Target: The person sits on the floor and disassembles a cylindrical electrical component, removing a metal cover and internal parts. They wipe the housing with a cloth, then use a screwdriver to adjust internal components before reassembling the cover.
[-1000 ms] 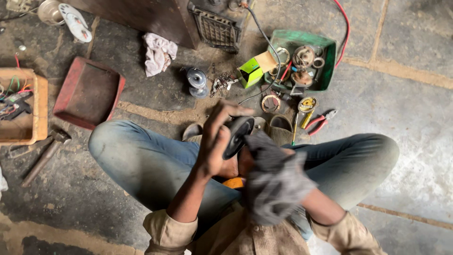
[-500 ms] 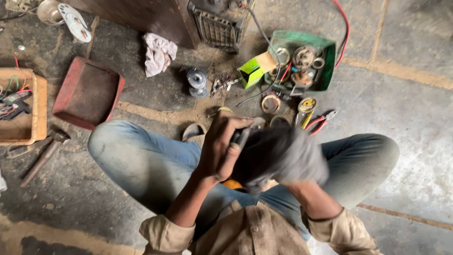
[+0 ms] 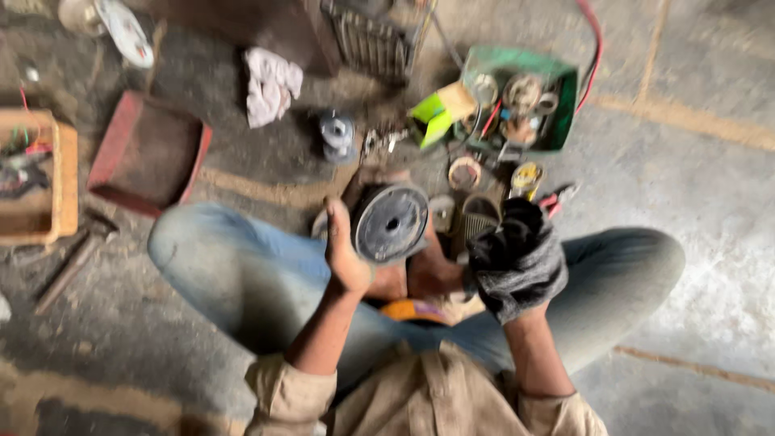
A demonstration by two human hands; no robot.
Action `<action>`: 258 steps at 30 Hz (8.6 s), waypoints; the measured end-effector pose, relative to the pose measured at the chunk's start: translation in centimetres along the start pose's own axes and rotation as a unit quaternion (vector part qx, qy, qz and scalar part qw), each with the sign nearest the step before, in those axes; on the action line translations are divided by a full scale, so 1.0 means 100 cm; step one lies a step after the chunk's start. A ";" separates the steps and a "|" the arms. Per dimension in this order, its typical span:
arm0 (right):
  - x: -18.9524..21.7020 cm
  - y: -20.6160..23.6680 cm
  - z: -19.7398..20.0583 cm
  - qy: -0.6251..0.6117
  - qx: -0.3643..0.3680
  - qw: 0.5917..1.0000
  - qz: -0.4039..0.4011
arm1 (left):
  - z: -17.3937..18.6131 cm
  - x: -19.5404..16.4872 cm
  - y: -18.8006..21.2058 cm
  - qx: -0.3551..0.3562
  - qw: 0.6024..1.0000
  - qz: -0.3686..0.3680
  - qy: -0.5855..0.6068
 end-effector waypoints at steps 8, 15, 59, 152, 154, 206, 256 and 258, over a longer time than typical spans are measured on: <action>0.028 0.036 -0.081 0.291 0.248 0.911 0.153 | -0.040 -0.022 -0.012 0.099 0.901 -0.178 -0.384; 0.029 0.044 -0.111 0.415 0.500 0.688 0.323 | -0.044 -0.034 -0.016 0.095 0.879 -0.105 -0.455; 0.061 0.041 -0.107 0.586 0.242 0.702 0.324 | -0.023 -0.006 -0.020 0.076 0.926 -0.028 -0.368; -0.074 0.038 -0.050 0.445 0.302 0.780 0.320 | 0.042 0.061 -0.014 -0.123 0.983 0.108 0.086; -0.059 0.033 -0.046 0.546 0.262 0.698 0.383 | 0.044 0.056 -0.014 -0.132 0.984 0.086 0.085; -0.037 0.006 -0.066 0.548 0.177 0.767 0.283 | 0.053 0.090 -0.017 -0.173 0.970 0.145 0.089; -0.047 -0.131 0.098 0.864 -0.015 0.476 0.162 | 0.194 0.174 -0.070 -0.133 0.580 0.249 -0.764; -0.069 -0.148 0.129 0.880 -0.011 0.457 0.130 | 0.203 0.180 -0.072 -0.131 0.583 0.227 -0.769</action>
Point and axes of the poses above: each hand's wrist, its own y-axis away from the middle knuckle, its own z-axis out of the back of the hand, x = y × z, the point moved 4 cm from there along -y, towards the middle knuckle, and after that the axes turned 3 degrees about -z, right-handed, at the moved point
